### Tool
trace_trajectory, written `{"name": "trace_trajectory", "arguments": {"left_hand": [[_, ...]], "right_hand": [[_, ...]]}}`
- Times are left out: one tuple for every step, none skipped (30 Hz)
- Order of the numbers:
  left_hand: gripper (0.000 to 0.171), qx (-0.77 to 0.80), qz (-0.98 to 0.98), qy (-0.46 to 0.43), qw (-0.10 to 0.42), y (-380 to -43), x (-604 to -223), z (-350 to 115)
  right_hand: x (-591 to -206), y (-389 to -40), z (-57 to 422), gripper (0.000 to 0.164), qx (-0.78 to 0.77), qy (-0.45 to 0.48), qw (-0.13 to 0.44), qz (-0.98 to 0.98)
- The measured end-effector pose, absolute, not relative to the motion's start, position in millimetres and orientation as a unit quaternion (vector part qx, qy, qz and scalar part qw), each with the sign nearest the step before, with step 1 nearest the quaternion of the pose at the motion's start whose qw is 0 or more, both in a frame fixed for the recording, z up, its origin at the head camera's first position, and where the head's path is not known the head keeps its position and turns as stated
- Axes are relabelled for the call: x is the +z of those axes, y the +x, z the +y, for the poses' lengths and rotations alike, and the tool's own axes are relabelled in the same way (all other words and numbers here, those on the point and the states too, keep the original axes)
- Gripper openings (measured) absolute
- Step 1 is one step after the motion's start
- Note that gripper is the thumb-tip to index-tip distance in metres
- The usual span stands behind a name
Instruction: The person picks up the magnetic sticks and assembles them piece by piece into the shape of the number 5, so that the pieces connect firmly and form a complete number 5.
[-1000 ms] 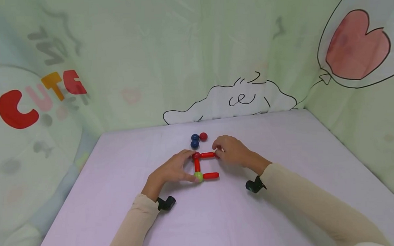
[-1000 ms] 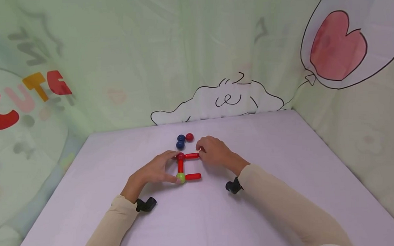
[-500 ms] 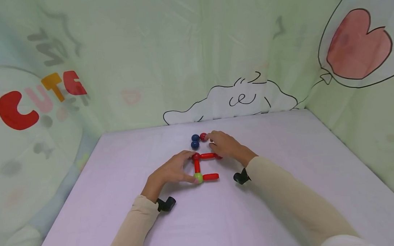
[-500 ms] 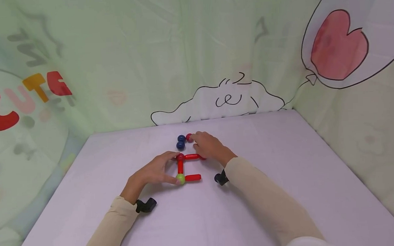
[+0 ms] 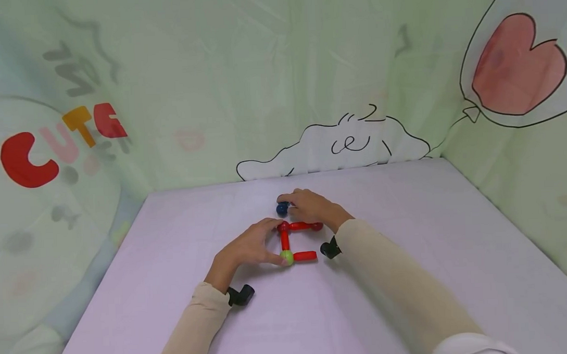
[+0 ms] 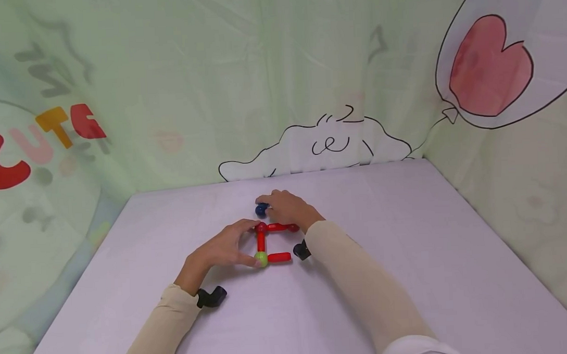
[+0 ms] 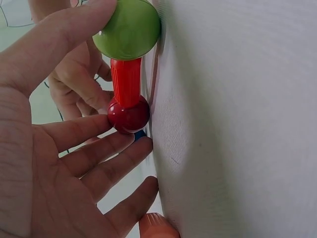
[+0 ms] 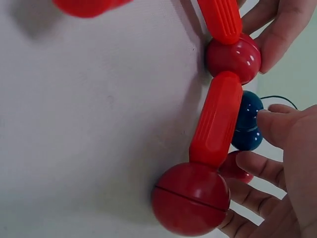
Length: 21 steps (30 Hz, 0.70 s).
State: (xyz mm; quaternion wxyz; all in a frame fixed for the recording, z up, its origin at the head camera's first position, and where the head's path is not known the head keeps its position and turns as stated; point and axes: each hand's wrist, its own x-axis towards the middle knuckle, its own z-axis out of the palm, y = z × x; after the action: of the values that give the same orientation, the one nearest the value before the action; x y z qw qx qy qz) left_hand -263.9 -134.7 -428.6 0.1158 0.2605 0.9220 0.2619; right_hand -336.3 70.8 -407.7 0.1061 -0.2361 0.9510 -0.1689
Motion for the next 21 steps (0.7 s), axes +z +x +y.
{"name": "trace_trajectory", "arguments": {"left_hand": [[0.097, 0.262, 0.922, 0.261, 0.116, -264, -429, -135], [0.097, 0.258, 0.923, 0.262, 0.115, -264, -429, -135], [0.097, 0.258, 0.923, 0.262, 0.115, -264, -429, -135], [0.097, 0.257, 0.923, 0.261, 0.116, -264, -430, -135], [0.097, 0.255, 0.924, 0.260, 0.116, -264, -430, -135], [0.097, 0.255, 0.924, 0.260, 0.115, -265, -429, -135], [0.097, 0.255, 0.925, 0.259, 0.115, -265, -429, -135], [0.097, 0.253, 0.925, 0.259, 0.114, -265, -429, -135], [0.097, 0.255, 0.924, 0.259, 0.115, -265, -428, -135], [0.097, 0.256, 0.924, 0.259, 0.116, -265, -428, -134], [0.097, 0.256, 0.924, 0.259, 0.117, -265, -428, -134], [0.097, 0.258, 0.923, 0.258, 0.119, -265, -428, -134], [0.097, 0.257, 0.924, 0.258, 0.120, -265, -428, -134], [0.097, 0.258, 0.923, 0.258, 0.121, -265, -428, -133], [0.097, 0.258, 0.923, 0.258, 0.122, -265, -428, -133], [0.097, 0.257, 0.923, 0.257, 0.122, -265, -428, -133], [0.097, 0.256, 0.924, 0.258, 0.121, -265, -429, -133], [0.097, 0.256, 0.924, 0.258, 0.121, -265, -428, -133], [0.097, 0.255, 0.924, 0.258, 0.120, -264, -427, -133], [0.097, 0.255, 0.924, 0.258, 0.120, -264, -427, -134], [0.096, 0.253, 0.925, 0.258, 0.119, -264, -426, -134]], "right_hand": [[-409, -337, 70, 0.049, -0.168, -0.236, 0.111, 0.951], [-409, -337, 70, 0.048, -0.169, -0.236, 0.116, 0.950], [-410, -338, 70, 0.048, -0.169, -0.234, 0.120, 0.950], [-410, -338, 69, 0.048, -0.167, -0.233, 0.123, 0.950], [-410, -339, 68, 0.047, -0.166, -0.232, 0.124, 0.950], [-410, -339, 68, 0.047, -0.160, -0.232, 0.124, 0.951], [-409, -340, 68, 0.046, -0.154, -0.231, 0.125, 0.952], [-409, -340, 68, 0.046, -0.147, -0.231, 0.125, 0.954], [-408, -340, 68, 0.045, -0.138, -0.231, 0.124, 0.955], [-408, -341, 68, 0.045, -0.128, -0.231, 0.126, 0.956], [-408, -341, 69, 0.046, -0.121, -0.230, 0.129, 0.957], [-408, -341, 70, 0.046, -0.114, -0.227, 0.133, 0.958], [-409, -342, 70, 0.046, -0.112, -0.224, 0.137, 0.958], [-409, -342, 72, 0.047, -0.111, -0.220, 0.140, 0.959], [-410, -342, 73, 0.047, -0.114, -0.214, 0.144, 0.960], [-410, -342, 75, 0.047, -0.117, -0.207, 0.146, 0.960], [-411, -342, 76, 0.047, -0.124, -0.201, 0.147, 0.960], [-411, -342, 78, 0.047, -0.132, -0.193, 0.150, 0.961], [-411, -342, 79, 0.046, -0.141, -0.185, 0.151, 0.961], [-411, -342, 81, 0.046, -0.152, -0.177, 0.152, 0.960], [-411, -342, 82, 0.046, -0.162, -0.170, 0.155, 0.959]]}}
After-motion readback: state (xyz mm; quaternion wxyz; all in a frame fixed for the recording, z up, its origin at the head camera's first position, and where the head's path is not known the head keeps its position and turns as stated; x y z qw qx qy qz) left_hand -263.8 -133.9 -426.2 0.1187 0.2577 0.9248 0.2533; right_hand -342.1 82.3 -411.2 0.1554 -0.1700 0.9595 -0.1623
